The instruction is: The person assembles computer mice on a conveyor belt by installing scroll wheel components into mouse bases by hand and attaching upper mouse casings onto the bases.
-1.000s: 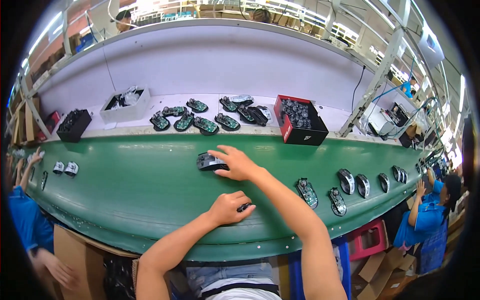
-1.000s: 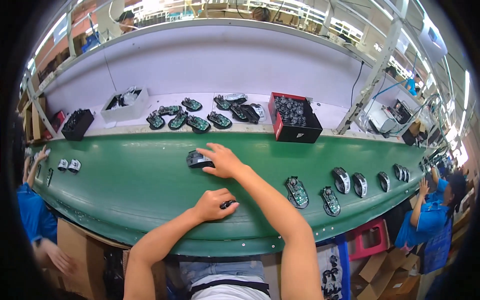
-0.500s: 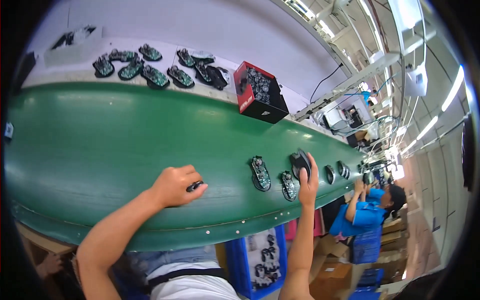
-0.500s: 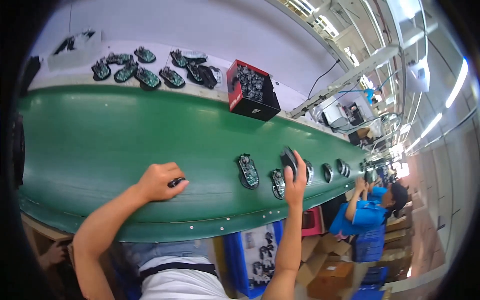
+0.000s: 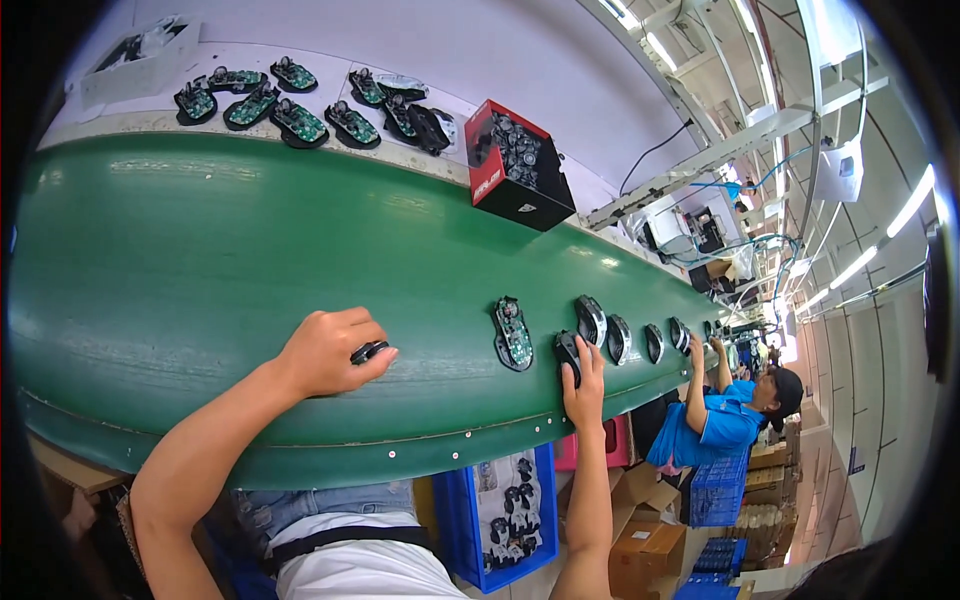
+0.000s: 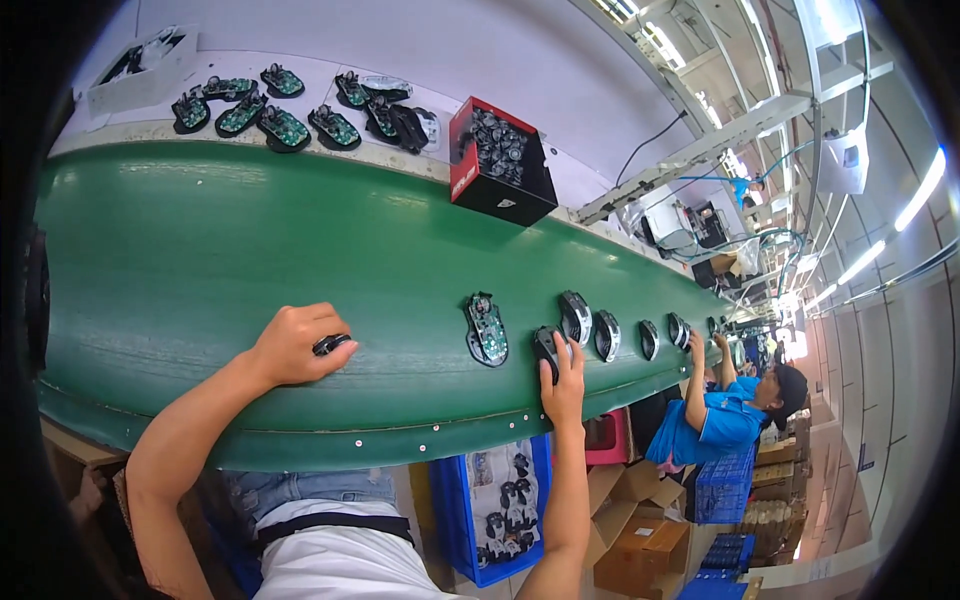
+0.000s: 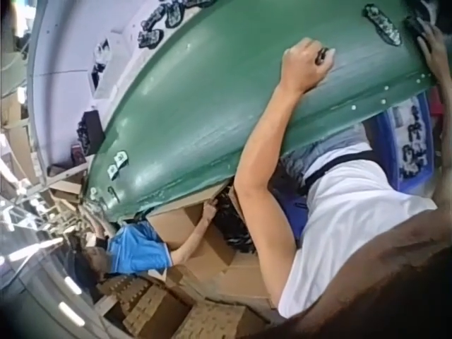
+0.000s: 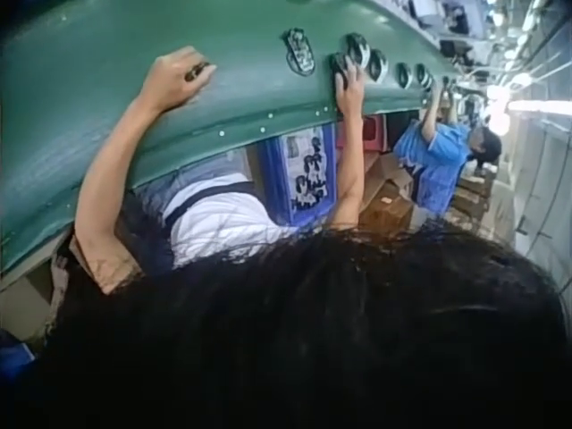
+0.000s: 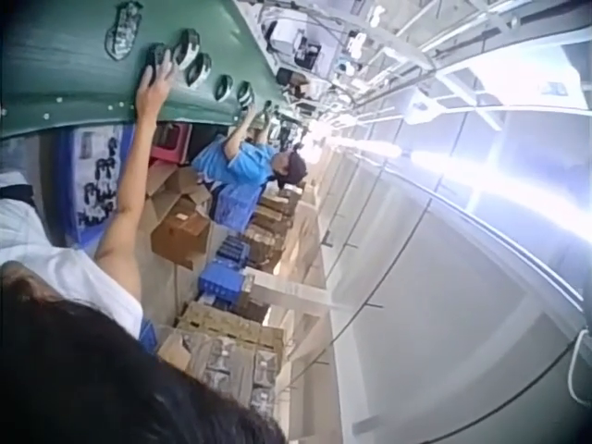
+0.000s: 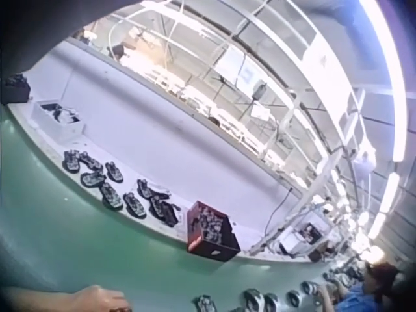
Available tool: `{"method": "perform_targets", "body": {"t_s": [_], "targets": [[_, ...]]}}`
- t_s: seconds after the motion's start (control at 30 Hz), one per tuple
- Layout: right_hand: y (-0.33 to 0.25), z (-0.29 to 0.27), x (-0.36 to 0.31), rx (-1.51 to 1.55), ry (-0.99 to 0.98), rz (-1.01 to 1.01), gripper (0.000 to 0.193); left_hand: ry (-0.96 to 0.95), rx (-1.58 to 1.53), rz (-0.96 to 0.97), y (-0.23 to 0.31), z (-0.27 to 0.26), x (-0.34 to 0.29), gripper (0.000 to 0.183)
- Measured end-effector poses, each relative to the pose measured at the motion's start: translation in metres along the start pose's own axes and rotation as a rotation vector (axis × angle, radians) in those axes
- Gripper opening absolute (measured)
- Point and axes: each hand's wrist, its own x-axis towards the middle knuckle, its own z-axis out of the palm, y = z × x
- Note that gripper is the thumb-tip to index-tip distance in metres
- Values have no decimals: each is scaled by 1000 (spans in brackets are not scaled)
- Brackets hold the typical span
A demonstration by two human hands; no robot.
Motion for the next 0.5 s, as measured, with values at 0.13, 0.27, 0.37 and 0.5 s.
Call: {"method": "perform_targets", "body": {"t_s": [0.13,0.27,0.37,0.5], "targets": [[3,1,10,85,-37,-7,49,-10,-23,-33,2,-3,1,20],[9,3,11,83,-70,-30,51,-18,-32,-33,1,-3,0,19],[9,9,12,82,-54,-23,48,-43,-52,-61,0,-2,1,12],[8,10,14,41,-46,-17,43,-28,-58,-53,-2,1,2,14]]}}
